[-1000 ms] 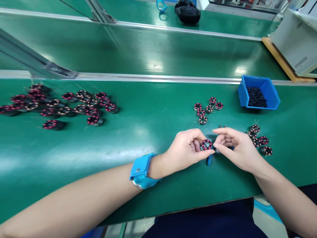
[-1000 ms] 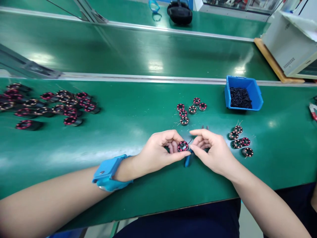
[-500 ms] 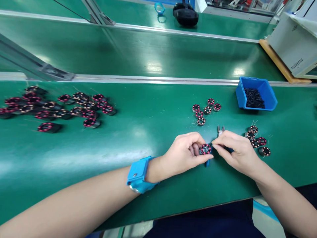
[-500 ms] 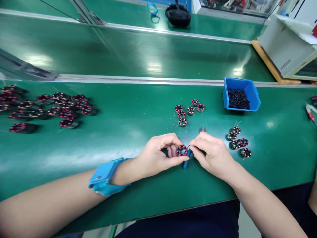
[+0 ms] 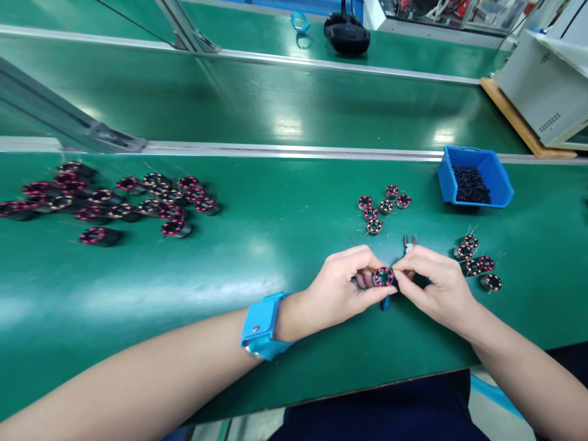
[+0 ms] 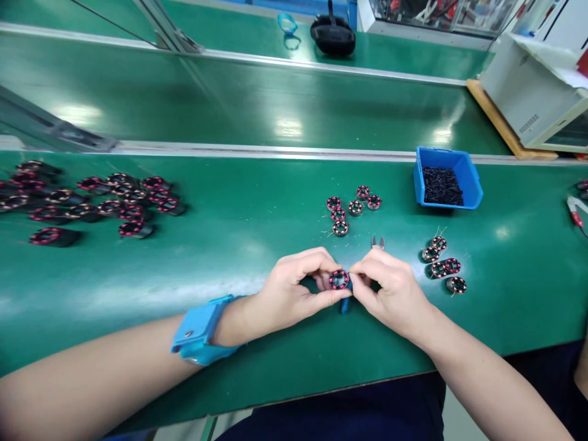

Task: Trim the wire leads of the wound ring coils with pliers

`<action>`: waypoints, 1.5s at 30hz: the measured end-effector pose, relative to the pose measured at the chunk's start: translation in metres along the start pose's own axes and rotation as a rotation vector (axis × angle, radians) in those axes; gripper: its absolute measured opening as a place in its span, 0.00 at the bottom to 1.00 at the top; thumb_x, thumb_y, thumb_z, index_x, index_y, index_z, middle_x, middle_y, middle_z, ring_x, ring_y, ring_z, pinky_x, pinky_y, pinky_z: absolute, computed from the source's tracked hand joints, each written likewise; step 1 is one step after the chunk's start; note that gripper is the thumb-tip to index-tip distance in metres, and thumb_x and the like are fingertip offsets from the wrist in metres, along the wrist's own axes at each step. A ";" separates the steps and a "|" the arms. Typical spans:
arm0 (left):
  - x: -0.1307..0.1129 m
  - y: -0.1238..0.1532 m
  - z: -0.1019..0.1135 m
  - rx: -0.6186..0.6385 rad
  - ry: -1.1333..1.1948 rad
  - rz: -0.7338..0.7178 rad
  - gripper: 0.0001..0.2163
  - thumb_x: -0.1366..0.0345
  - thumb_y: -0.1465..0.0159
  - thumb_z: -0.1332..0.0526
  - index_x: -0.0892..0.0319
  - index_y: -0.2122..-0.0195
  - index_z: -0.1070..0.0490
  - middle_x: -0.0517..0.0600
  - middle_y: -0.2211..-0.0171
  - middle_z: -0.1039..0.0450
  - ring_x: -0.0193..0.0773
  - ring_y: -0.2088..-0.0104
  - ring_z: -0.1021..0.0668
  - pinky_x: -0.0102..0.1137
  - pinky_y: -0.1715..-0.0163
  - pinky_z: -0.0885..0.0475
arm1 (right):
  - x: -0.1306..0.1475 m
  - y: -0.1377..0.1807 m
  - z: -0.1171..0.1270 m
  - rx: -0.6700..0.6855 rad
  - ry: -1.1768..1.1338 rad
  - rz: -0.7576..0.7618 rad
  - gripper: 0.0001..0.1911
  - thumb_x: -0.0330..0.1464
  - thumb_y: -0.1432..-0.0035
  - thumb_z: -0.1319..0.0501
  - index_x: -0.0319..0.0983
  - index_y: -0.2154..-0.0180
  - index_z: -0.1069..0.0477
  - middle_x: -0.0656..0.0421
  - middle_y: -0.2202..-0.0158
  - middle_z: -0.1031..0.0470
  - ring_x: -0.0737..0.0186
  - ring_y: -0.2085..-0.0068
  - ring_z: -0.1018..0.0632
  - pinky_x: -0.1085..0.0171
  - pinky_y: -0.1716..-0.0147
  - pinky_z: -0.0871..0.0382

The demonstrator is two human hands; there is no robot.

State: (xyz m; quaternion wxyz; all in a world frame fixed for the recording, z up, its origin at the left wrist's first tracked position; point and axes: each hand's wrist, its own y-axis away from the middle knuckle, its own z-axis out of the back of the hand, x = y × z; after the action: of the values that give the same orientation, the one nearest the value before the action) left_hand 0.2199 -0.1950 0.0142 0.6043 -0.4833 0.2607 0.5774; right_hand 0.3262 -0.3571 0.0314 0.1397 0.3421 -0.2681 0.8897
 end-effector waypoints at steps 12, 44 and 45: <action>0.000 0.000 0.000 -0.009 -0.043 -0.038 0.07 0.65 0.43 0.32 0.62 0.69 0.29 0.47 0.74 0.31 0.30 0.75 0.28 0.25 0.75 0.31 | 0.002 0.001 -0.004 -0.003 -0.063 -0.031 0.10 0.26 0.41 0.44 0.40 0.66 0.24 0.57 0.73 0.26 0.64 0.72 0.26 0.62 0.69 0.28; 0.005 -0.001 0.001 -0.062 -0.204 -0.205 0.07 0.65 0.41 0.33 0.63 0.67 0.29 0.47 0.74 0.31 0.31 0.75 0.28 0.26 0.75 0.32 | 0.000 0.006 -0.012 -0.004 -0.148 -0.042 0.11 0.24 0.40 0.43 0.39 0.60 0.23 0.57 0.71 0.27 0.64 0.71 0.26 0.64 0.71 0.32; 0.007 -0.002 0.002 -0.061 -0.232 -0.205 0.08 0.65 0.40 0.33 0.63 0.67 0.29 0.48 0.74 0.30 0.31 0.75 0.28 0.26 0.75 0.32 | 0.000 0.006 -0.013 0.009 -0.128 -0.030 0.12 0.25 0.39 0.44 0.39 0.59 0.23 0.57 0.71 0.28 0.64 0.71 0.27 0.64 0.71 0.31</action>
State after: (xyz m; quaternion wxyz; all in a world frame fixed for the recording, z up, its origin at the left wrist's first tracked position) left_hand 0.2225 -0.1895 0.0096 0.6712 -0.4553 0.1209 0.5724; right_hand 0.3165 -0.3544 0.0214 0.1341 0.4030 -0.2672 0.8650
